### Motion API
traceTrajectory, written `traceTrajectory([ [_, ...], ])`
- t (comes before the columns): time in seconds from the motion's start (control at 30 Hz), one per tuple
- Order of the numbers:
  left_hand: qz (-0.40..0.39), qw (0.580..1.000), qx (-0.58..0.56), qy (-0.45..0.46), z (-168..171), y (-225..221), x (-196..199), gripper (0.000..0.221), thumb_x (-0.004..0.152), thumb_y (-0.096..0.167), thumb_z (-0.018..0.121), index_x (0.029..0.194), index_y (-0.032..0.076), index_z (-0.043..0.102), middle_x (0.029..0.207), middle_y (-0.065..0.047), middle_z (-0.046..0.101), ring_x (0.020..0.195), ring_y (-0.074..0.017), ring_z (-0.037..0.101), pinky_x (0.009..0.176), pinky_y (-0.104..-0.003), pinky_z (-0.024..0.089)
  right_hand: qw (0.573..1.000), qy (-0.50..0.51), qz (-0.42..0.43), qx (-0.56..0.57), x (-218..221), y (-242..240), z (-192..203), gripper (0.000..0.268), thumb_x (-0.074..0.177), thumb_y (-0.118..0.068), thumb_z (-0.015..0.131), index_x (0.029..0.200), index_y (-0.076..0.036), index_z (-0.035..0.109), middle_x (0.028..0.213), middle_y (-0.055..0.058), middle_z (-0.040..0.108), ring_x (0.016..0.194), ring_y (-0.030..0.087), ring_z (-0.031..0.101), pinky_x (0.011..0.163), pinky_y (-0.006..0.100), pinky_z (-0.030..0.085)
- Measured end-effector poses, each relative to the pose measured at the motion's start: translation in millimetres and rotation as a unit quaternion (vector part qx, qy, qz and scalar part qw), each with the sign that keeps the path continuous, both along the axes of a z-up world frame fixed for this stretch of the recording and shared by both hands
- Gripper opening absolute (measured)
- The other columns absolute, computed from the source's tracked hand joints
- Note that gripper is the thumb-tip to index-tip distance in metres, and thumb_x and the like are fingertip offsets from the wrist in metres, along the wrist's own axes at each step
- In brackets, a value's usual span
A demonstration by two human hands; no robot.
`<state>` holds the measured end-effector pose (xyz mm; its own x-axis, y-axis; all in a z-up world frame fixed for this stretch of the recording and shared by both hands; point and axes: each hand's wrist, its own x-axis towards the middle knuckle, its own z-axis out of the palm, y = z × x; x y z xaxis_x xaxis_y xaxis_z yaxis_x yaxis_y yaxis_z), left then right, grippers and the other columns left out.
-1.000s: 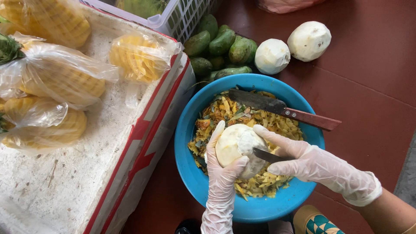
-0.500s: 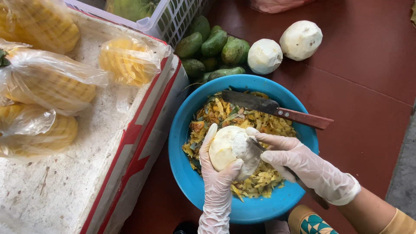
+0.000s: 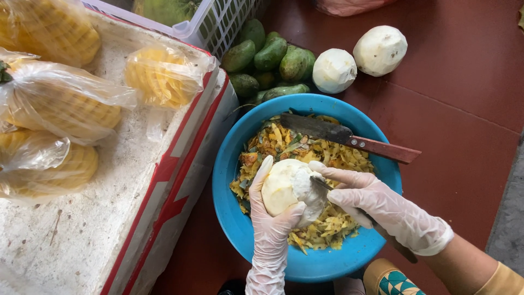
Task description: Peeling a white root vegetable with a knife over a bowl of shredded food
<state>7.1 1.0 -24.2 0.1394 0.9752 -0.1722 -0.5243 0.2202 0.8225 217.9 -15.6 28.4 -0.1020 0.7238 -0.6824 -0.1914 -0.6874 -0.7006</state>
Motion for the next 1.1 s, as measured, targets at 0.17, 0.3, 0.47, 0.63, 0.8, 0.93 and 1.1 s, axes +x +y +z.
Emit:
traceTrajectory([
  [0.17, -0.018, 0.997, -0.069, -0.016, 10.2, 2.5, 0.1, 0.103, 0.056, 0.017, 0.089, 0.15, 0.011, 0.047, 0.154, -0.018, 0.055, 0.129, -0.0353, 0.066, 0.108, -0.046, 0.059, 0.996, 0.01, -0.084, -0.024, 2.4, 7.6, -11.7, 0.062, 0.088, -0.015, 0.067, 0.149, -0.001, 0.063, 0.044, 0.005, 0.047, 0.032, 0.011, 0.029, 0.027, 0.026, 0.018],
  [0.3, -0.043, 0.99, -0.103, -0.085, 5.4, -0.9, -0.3, 0.106, 0.059, 0.024, 0.09, 0.152, 0.0, 0.044, 0.144, -0.024, 0.058, 0.124, -0.0346, 0.065, 0.108, -0.042, 0.054, 0.996, -0.048, -0.069, -0.038, -3.3, 14.0, 0.0, 0.059, 0.089, -0.018, 0.066, 0.147, -0.006, 0.069, 0.049, 0.006, 0.05, 0.036, 0.011, 0.03, 0.032, 0.027, 0.018],
  [0.47, -0.066, 0.97, -0.172, -0.155, 1.4, -4.1, -4.0, 0.115, 0.057, 0.027, 0.089, 0.157, 0.001, 0.04, 0.143, -0.024, 0.059, 0.125, -0.0361, 0.063, 0.109, -0.045, 0.051, 0.993, -0.085, -0.055, -0.058, -12.1, 21.8, 8.3, 0.059, 0.088, -0.023, 0.069, 0.146, -0.01, 0.074, 0.057, 0.007, 0.055, 0.043, 0.01, 0.033, 0.038, 0.025, 0.017],
  [0.63, -0.084, 0.96, -0.185, -0.194, 1.5, -9.6, -2.7, 0.104, 0.063, 0.027, 0.08, 0.156, 0.003, 0.042, 0.146, -0.024, 0.054, 0.129, -0.0397, 0.057, 0.108, -0.05, 0.049, 0.992, -0.062, -0.095, -0.054, -6.5, 23.3, -19.5, 0.056, 0.088, -0.02, 0.071, 0.142, -0.009, 0.075, 0.062, 0.007, 0.059, 0.045, 0.009, 0.038, 0.039, 0.022, 0.019],
  [0.8, -0.073, 0.934, -0.277, -0.212, -31.0, -25.9, -8.5, 0.109, 0.058, 0.028, 0.078, 0.158, 0.003, 0.042, 0.152, -0.027, 0.053, 0.135, -0.0445, 0.053, 0.111, -0.054, 0.045, 0.989, -0.109, -0.066, -0.07, -8.9, 28.6, -21.1, 0.059, 0.087, -0.021, 0.07, 0.145, -0.008, 0.073, 0.086, 0.011, 0.07, 0.068, 0.014, 0.051, 0.055, 0.023, 0.034],
  [0.93, -0.053, 0.911, -0.331, -0.24, -95.0, -53.1, -32.2, 0.101, 0.064, 0.034, 0.072, 0.151, -0.01, 0.048, 0.136, -0.033, 0.063, 0.117, -0.0444, 0.063, 0.101, -0.052, 0.052, 0.992, -0.087, -0.07, -0.065, -4.8, 23.2, -49.4, 0.059, 0.085, -0.015, 0.074, 0.144, -0.01, 0.072, 0.084, 0.012, 0.074, 0.044, 0.01, 0.043, 0.035, 0.021, 0.029],
  [1.1, -0.058, 0.927, -0.286, -0.235, -132.6, -124.1, -74.2, 0.103, 0.064, 0.035, 0.077, 0.153, -0.006, 0.046, 0.141, -0.031, 0.059, 0.122, -0.0441, 0.061, 0.104, -0.053, 0.052, 0.978, -0.18, -0.085, -0.06, 7.2, 16.3, -64.6, 0.052, 0.087, -0.024, 0.076, 0.139, -0.023, 0.071, 0.092, 0.005, 0.061, 0.075, 0.016, 0.052, 0.07, 0.026, 0.037],
])
